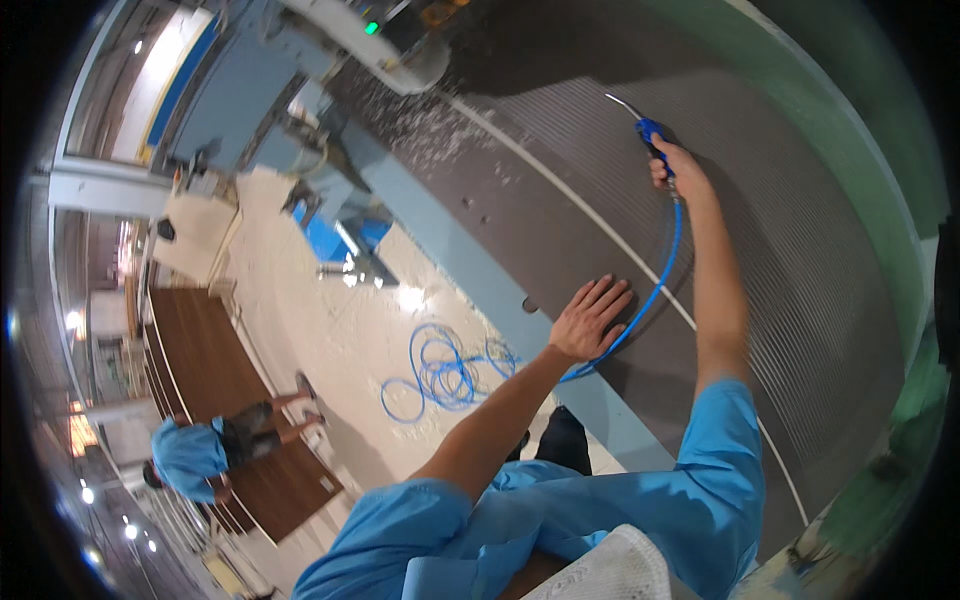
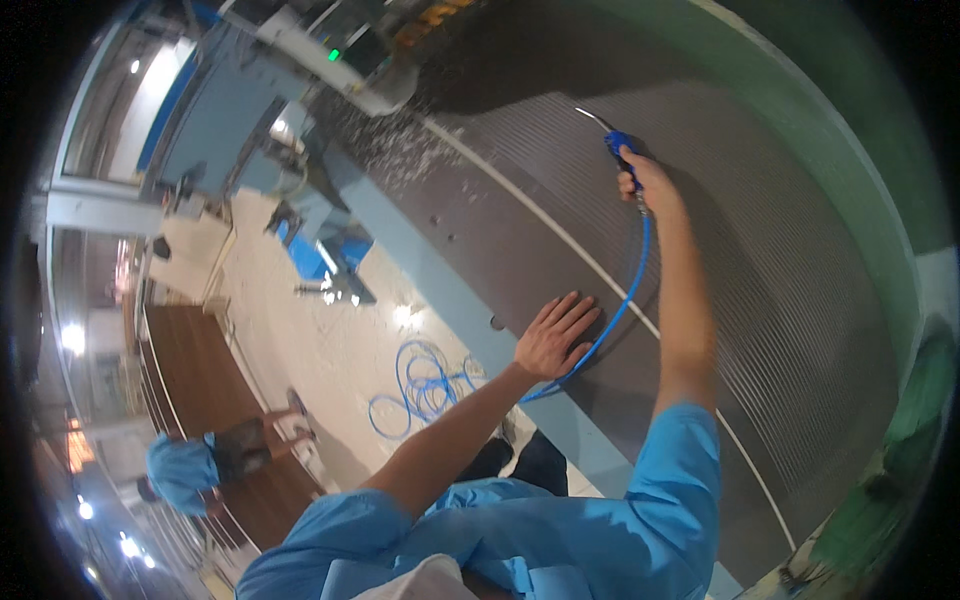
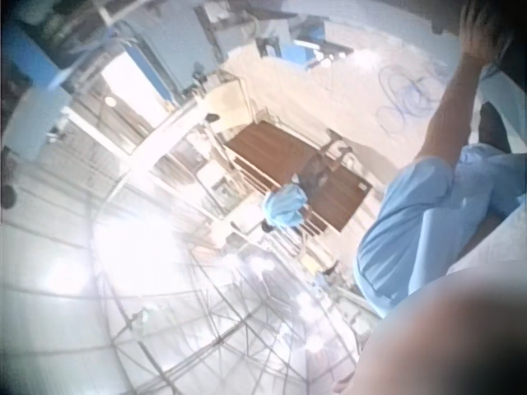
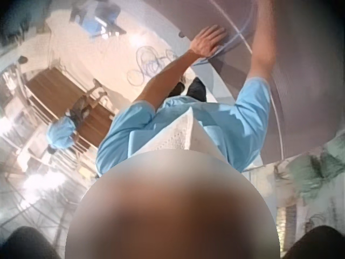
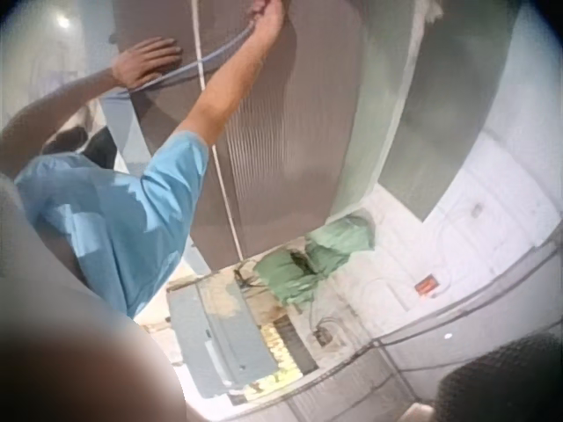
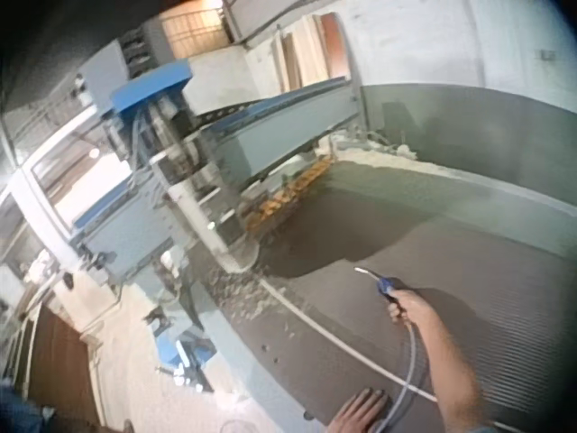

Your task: The person uses a blue air blow gun to clean debris from the surface of a large industrial machine. They move the nozzle along the machine's surface to remove dust and particles.

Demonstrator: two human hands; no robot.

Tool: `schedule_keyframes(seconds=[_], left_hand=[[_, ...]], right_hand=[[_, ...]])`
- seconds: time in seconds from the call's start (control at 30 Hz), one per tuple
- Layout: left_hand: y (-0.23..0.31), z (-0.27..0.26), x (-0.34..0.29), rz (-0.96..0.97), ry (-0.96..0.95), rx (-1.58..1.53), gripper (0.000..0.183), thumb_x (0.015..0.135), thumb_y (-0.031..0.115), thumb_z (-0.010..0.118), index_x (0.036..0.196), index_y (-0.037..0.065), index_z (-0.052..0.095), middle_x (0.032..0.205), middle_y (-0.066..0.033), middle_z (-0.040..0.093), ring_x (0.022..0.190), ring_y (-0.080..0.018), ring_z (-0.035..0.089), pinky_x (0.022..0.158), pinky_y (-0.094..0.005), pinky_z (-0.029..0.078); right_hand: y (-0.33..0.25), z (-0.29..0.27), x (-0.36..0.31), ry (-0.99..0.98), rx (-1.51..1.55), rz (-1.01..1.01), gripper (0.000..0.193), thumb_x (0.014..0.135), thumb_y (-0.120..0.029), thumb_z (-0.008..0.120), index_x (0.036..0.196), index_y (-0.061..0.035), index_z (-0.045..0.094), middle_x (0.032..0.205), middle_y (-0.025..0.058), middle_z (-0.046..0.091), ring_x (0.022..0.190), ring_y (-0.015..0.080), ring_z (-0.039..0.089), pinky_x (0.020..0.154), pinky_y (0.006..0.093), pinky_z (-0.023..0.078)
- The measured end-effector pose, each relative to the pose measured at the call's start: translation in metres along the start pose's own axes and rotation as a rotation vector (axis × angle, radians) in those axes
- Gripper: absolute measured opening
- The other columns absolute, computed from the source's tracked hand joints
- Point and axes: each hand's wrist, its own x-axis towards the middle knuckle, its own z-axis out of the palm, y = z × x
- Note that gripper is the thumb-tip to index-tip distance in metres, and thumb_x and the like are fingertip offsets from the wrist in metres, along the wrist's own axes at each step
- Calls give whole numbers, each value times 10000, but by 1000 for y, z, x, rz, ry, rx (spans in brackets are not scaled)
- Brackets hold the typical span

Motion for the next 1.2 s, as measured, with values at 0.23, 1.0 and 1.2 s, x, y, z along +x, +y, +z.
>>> schedule_keyframes(seconds=[0.23,1.0,1.2], left_hand=[[-3,20,-29,37,46,-72,537,906,332,542,1386,111,446,1482,-73,394,1415,-281,278,1175,-438,205],[-113,-25,-532,-586,70,-229,487,946,268,541,1358,31,434,1347,-194,500,1214,-373,504,1016,-429,419],[-134,-29,-554,-697,127,-211,458,943,269,548,1332,45,457,1309,-188,530,1168,-379,535,971,-441,450]], right_hand=[[100,-4,-115,-35,-208,107,433,913,-524,594,788,-129,468,525,-37,448,406,75,402,416,268,362],[280,277,-88,140,369,-56,379,977,-464,516,855,-122,409,554,-15,423,428,115,386,452,292,352],[259,304,-47,73,294,11,369,984,-449,510,836,-125,412,540,-28,416,431,109,393,464,303,375]])
